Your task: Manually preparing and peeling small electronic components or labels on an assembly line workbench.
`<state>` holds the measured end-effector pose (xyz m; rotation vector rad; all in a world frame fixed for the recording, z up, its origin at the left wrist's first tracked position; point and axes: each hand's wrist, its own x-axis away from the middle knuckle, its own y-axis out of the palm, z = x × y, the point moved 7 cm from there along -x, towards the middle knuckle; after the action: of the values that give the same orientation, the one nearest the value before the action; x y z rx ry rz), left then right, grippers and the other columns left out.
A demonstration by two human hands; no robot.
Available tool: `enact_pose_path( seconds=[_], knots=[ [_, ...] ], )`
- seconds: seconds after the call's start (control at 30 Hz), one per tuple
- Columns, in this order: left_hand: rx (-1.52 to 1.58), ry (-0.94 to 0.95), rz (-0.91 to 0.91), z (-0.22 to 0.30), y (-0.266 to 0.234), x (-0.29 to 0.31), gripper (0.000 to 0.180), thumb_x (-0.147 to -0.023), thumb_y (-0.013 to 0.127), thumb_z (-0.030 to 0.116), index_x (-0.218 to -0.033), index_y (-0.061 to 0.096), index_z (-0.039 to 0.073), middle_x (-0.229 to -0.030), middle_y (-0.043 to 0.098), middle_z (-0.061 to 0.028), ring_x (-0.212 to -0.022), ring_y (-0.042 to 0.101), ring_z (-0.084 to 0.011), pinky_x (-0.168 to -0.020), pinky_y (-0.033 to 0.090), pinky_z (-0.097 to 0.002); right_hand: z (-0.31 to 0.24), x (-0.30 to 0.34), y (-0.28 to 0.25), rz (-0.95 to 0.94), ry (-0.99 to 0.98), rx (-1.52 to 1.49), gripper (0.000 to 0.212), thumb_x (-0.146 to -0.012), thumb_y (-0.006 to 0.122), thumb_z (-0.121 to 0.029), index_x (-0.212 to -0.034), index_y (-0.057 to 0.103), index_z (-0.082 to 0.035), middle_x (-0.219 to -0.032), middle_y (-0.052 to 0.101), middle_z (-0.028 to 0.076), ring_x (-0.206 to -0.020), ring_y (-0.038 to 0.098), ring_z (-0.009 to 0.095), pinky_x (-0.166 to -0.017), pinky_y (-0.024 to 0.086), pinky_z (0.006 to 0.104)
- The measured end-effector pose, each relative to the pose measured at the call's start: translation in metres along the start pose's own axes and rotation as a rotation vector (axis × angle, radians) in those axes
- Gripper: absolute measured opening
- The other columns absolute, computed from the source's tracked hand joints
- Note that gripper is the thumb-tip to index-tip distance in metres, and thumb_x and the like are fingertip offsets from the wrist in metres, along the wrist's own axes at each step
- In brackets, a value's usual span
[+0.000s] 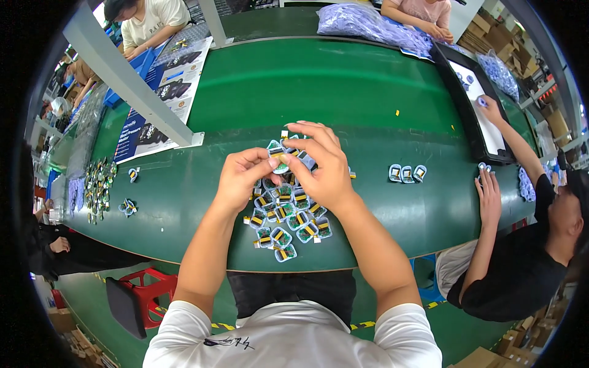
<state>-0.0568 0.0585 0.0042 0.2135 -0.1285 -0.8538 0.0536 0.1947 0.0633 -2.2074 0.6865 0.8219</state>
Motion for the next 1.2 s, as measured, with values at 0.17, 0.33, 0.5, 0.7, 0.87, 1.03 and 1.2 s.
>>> enact_pose_path(
  seconds=[0.17, 0.33, 0.5, 0.7, 0.87, 1.03, 1.2],
  knots=[
    [-0.097, 0.005, -0.068, -0.003, 0.009, 0.0, 0.019, -0.1, 0.073, 0.012, -0.111, 0.074, -0.004, -0.092, 0.076, -0.0062, -0.081, 0.074, -0.0128, -0.075, 0.057, -0.0271, 0.015, -0.001, 0.005, -0.184, 0.167, -0.147, 0.007, -0.088, 0.075, -0.005, -0.093, 0.075, 0.0, -0.127, 0.074, 0.014, -0.131, 0.061, 0.037, -0.111, 0.046, 0.0492],
    [-0.399, 0.203, -0.056, 0.017, 0.011, 0.003, 0.022, -0.101, 0.069, 0.006, -0.119, 0.073, -0.006, -0.098, 0.076, -0.0102, -0.089, 0.075, -0.0153, -0.079, 0.059, -0.0289, 0.027, 0.001, 0.003, -0.316, 0.186, -0.072, 0.007, -0.089, 0.075, -0.007, -0.094, 0.075, -0.002, -0.127, 0.075, 0.01, -0.132, 0.06, 0.037, -0.112, 0.045, 0.0491],
    [-0.396, 0.158, -0.107, 0.011, 0.01, 0.003, 0.021, -0.102, 0.065, 0.0, -0.119, 0.074, -0.007, -0.102, 0.078, -0.0134, -0.09, 0.076, -0.0173, -0.078, 0.06, -0.0303, 0.031, 0.0, 0.0, -0.344, 0.234, -0.12, 0.011, -0.091, 0.077, -0.017, -0.092, 0.077, -0.005, -0.122, 0.076, 0.006, -0.129, 0.062, 0.034, -0.115, 0.041, 0.0521],
    [-0.309, 0.116, -0.092, 0.007, 0.008, 0.003, 0.02, -0.099, 0.068, 0.0, -0.116, 0.076, -0.006, -0.1, 0.079, -0.0123, -0.088, 0.076, -0.0148, -0.077, 0.06, -0.0278, 0.026, -0.001, 0.001, -0.358, 0.182, -0.086, 0.009, -0.089, 0.078, -0.01, -0.091, 0.075, -0.002, -0.122, 0.077, 0.008, -0.131, 0.062, 0.035, -0.117, 0.04, 0.0523],
    [-0.263, 0.089, -0.099, 0.005, 0.005, 0.003, 0.018, -0.097, 0.071, 0.0, -0.114, 0.077, -0.006, -0.099, 0.079, -0.0121, -0.087, 0.076, -0.0145, -0.077, 0.06, -0.0274, 0.023, -0.001, 0.003, -0.335, 0.155, -0.088, 0.007, -0.09, 0.077, -0.009, -0.091, 0.075, -0.002, -0.118, 0.077, 0.008, -0.129, 0.063, 0.033, -0.116, 0.041, 0.0524],
    [-0.206, 0.111, -0.029, 0.003, 0.0, 0.0, 0.02, -0.096, 0.073, 0.001, -0.115, 0.073, -0.007, -0.099, 0.078, -0.0096, -0.088, 0.074, -0.0119, -0.077, 0.059, -0.0259, 0.023, 0.006, 0.015, -0.209, 0.236, -0.191, 0.007, -0.09, 0.077, -0.006, -0.092, 0.075, 0.0, -0.114, 0.077, 0.01, -0.122, 0.066, 0.03, -0.107, 0.049, 0.0463],
    [-0.055, 0.036, 0.031, 0.001, -0.004, -0.003, 0.024, -0.096, 0.072, 0.0, -0.119, 0.071, -0.007, -0.1, 0.077, -0.0092, -0.087, 0.072, -0.0107, -0.076, 0.058, -0.0255, 0.014, 0.004, 0.01, -0.089, 0.128, 0.01, 0.01, -0.087, 0.079, -0.006, -0.097, 0.076, -0.003, -0.117, 0.075, 0.011, -0.118, 0.068, 0.033, -0.105, 0.05, 0.0452]
  ],
)
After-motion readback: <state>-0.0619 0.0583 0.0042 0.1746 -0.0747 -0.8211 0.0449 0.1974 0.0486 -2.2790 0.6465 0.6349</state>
